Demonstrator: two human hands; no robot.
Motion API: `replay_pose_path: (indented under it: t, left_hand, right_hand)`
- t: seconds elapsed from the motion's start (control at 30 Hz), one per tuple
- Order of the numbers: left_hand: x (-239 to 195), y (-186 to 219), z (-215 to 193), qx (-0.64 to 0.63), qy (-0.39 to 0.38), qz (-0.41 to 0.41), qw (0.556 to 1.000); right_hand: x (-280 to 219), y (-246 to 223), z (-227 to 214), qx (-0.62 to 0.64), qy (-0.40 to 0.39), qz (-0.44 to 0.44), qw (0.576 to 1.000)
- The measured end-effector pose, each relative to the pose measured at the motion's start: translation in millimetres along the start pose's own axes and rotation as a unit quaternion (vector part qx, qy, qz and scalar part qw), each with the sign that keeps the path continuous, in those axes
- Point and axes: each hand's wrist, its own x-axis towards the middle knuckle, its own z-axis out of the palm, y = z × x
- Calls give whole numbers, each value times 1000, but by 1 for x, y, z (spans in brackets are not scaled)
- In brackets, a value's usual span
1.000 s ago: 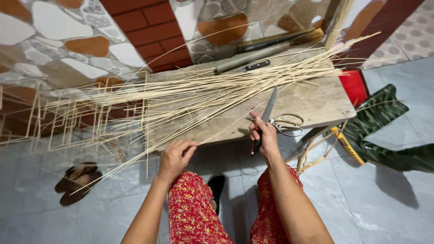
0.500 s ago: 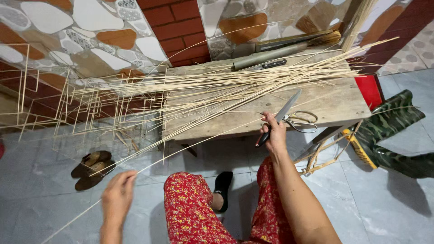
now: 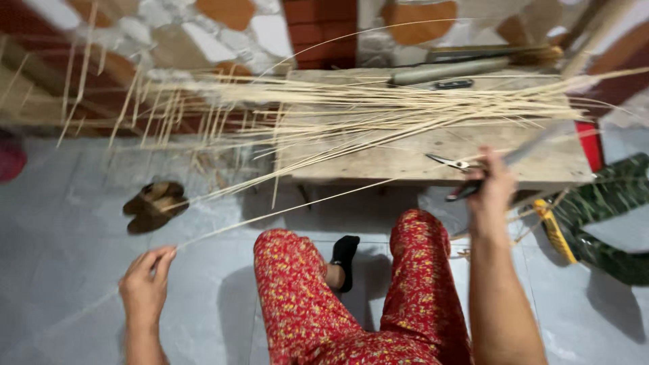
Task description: The person sits on the floor and uses a knife to sharpen the ends of thin bamboo sticks. They pick up individual sticks from a pile on a low wooden table, hold them against their leg, and scrape the knife along the surface to create a point. The person occasionally uses scissors to trim the sticks.
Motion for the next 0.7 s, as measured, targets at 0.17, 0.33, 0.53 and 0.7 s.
replay_pose_path:
  t: [0.17,0.33,0.53,0.7]
  left_hand:
    - [20,25,4,-183,-36,-43,981]
    - [43,74,25,-192,-67,-48,978]
    - [42,135,39,-153,-165,-47,973]
    - [24,163,35,-175,-184,-2,967]
  right_hand:
    - [16,-59,-31,-1,-9,-58,998]
    - [-31,-94,-4,-179,-79,-56,979]
    - [-140,-55,60,-335,-176,54,924]
    - [-202,-16,109,-260,-274,218,900]
